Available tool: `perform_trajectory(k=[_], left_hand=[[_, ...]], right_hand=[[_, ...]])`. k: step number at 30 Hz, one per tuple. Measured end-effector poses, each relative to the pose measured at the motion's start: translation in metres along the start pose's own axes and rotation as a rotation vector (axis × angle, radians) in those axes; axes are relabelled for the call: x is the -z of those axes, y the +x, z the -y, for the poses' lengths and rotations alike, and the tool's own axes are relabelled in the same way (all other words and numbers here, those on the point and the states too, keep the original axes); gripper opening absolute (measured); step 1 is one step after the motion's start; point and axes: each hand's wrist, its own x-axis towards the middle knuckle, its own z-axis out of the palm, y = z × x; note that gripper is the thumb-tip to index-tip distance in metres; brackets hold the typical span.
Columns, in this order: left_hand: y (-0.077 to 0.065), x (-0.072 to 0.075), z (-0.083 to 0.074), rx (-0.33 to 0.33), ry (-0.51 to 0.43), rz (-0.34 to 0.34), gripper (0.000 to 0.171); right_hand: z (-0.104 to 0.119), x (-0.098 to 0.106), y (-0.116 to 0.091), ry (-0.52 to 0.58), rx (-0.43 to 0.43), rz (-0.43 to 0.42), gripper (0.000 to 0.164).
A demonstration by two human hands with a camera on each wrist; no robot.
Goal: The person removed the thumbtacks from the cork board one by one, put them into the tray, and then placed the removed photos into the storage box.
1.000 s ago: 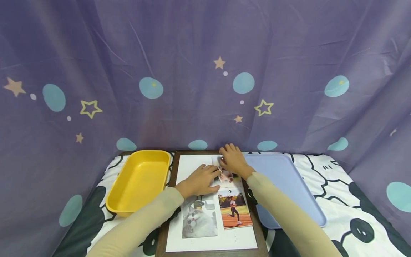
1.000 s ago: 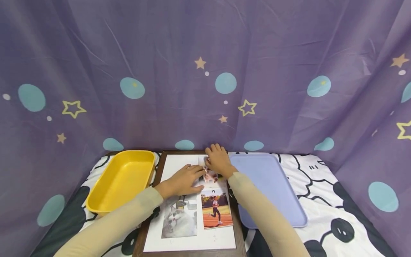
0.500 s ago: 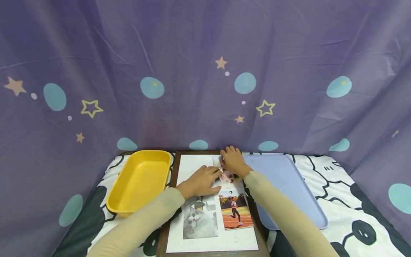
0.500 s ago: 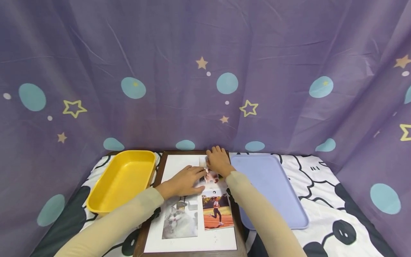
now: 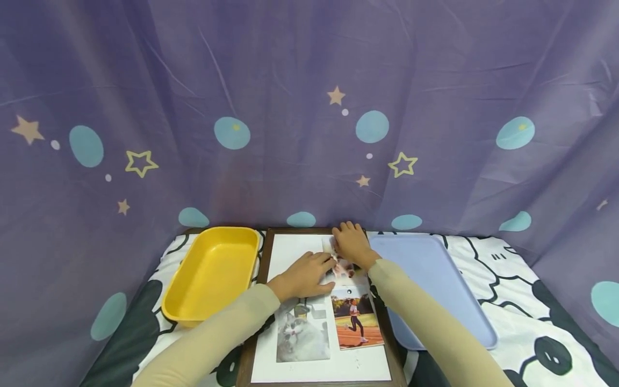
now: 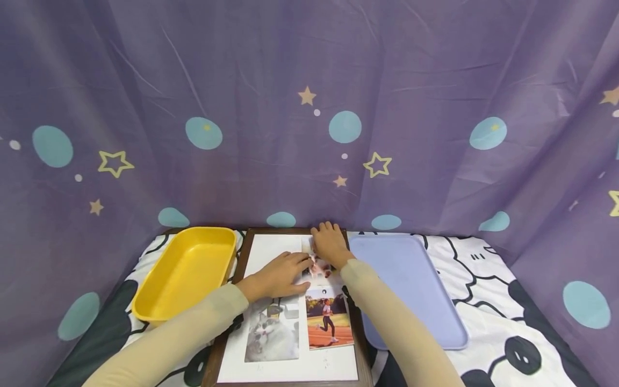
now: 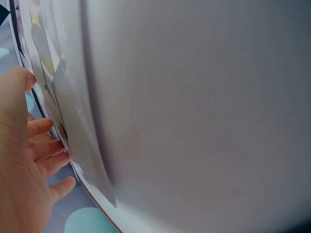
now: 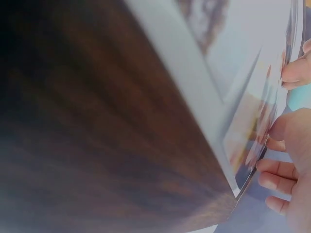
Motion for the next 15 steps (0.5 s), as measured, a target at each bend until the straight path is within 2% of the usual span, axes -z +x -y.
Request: perform_trajectory(k=[8,15], left_hand=[[0.0007,-0.0011,-0.0001,0.009,0.029,0.0,0.059],[0.0019,-0.0027,-0.0012,0.025,0.03,0.043,0.062]], right_hand=[[-0.0019,0.0,-0.0003,0.008,0.016,-0.067,0.021],[-0.003,-0.0013,-0.0004,-0.005,0.014,-0.018,0.023]])
